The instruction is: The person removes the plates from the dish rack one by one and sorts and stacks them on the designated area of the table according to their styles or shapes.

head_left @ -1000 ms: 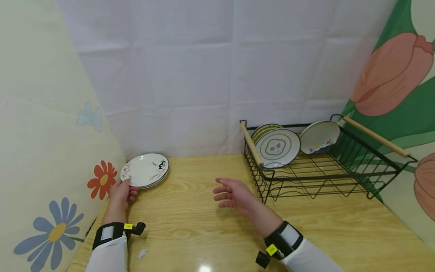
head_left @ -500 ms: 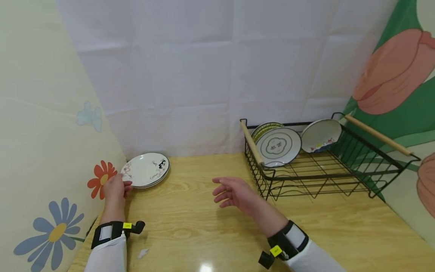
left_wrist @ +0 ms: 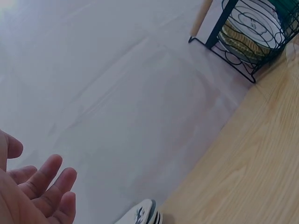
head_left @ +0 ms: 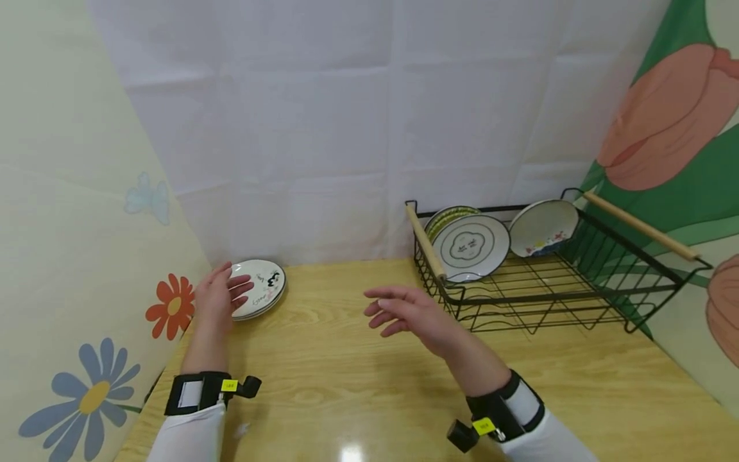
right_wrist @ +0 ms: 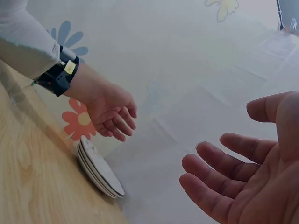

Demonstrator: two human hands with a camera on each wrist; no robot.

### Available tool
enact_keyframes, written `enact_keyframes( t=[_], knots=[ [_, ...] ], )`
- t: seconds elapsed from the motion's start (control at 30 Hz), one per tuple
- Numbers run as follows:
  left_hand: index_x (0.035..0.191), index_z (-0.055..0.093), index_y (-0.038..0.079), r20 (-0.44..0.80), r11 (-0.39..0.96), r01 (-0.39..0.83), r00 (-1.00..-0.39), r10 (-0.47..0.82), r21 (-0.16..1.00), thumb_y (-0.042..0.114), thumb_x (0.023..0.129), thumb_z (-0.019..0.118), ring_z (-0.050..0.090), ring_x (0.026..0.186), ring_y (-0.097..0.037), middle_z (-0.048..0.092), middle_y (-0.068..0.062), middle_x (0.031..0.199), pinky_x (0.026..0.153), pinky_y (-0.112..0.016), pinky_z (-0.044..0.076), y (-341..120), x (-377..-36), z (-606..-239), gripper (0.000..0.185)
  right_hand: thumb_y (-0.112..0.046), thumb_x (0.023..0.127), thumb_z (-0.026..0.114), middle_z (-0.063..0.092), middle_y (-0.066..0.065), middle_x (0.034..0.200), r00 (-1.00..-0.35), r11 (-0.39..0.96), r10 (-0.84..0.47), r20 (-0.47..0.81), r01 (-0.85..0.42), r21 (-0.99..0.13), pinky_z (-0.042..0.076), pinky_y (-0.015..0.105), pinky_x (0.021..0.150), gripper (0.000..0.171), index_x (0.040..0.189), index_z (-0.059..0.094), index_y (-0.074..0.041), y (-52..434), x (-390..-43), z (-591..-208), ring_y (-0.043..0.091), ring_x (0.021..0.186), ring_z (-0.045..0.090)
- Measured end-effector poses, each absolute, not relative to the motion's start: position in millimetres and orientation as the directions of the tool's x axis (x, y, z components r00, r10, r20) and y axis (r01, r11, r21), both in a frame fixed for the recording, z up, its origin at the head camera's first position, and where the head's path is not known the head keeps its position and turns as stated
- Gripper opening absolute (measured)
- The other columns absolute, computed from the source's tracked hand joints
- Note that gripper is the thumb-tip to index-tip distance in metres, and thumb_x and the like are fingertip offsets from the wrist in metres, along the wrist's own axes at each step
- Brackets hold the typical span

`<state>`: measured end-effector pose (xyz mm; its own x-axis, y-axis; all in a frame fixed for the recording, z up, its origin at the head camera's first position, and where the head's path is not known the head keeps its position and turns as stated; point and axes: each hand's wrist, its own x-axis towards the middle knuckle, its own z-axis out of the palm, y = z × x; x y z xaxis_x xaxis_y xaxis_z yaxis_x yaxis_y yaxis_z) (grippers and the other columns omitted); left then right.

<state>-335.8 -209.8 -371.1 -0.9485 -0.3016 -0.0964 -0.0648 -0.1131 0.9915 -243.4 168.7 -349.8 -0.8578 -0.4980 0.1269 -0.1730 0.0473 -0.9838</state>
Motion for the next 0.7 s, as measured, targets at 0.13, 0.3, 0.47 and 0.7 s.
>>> enact_keyframes(
  t=[0.13,0.3,0.47,0.7],
  knots=[
    [0.159,0.039,0.02,-0.043,-0.115,-0.017,-0.973,-0.226,0.993,0.037,0.111,0.038,0.073,0.093,-0.004,0.073,0.015,0.096,0.084,-0.026,0.055,-198.2,-329.6,-363.1,0.051,-0.017,0.106,0.049,0.061,0.033,0.128,-0.84,0.054,-0.497,0.217,-0.279,-0.959,0.061,0.039,0.087,0.043,0.144,0.053,0.003,177.5,-238.8,-338.9,0.024,0.106,0.072],
    [0.16,0.036,0.016,-0.016,-0.147,0.008,-0.987,-0.163,0.989,0.032,0.111,0.038,0.073,0.091,-0.002,0.074,0.019,0.09,0.081,-0.023,0.055,-185.0,-323.5,-357.4,0.051,-0.013,0.106,0.05,0.063,0.025,0.132,-0.809,0.101,-0.493,0.319,-0.417,-0.903,0.06,0.039,0.09,0.042,0.146,0.053,0.0,191.3,-234.5,-320.6,0.026,0.114,0.068],
    [0.16,0.035,0.015,-0.013,-0.162,0.005,-0.994,-0.108,0.987,0.03,0.112,0.039,0.074,0.092,-0.001,0.075,0.019,0.09,0.08,-0.021,0.054,-168.6,-321.7,-356.7,0.051,-0.013,0.106,0.05,0.062,0.016,0.135,-0.803,0.156,-0.474,0.362,-0.481,-0.862,0.058,0.038,0.095,0.043,0.149,0.05,-0.003,210.0,-234.8,-300.5,0.027,0.119,0.064],
    [0.16,0.036,0.019,-0.058,-0.198,-0.054,-0.998,-0.018,0.979,0.033,0.111,0.038,0.073,0.107,-0.007,0.075,0.007,0.118,0.088,-0.022,0.056,-148.7,-317.1,-358.7,0.05,-0.025,0.109,0.049,0.059,0.014,0.142,-0.864,0.35,-0.41,0.292,-0.444,-0.824,0.052,0.041,0.102,0.047,0.154,0.046,-0.011,233.8,-255.3,-259.1,0.028,0.128,0.058]
  ],
)
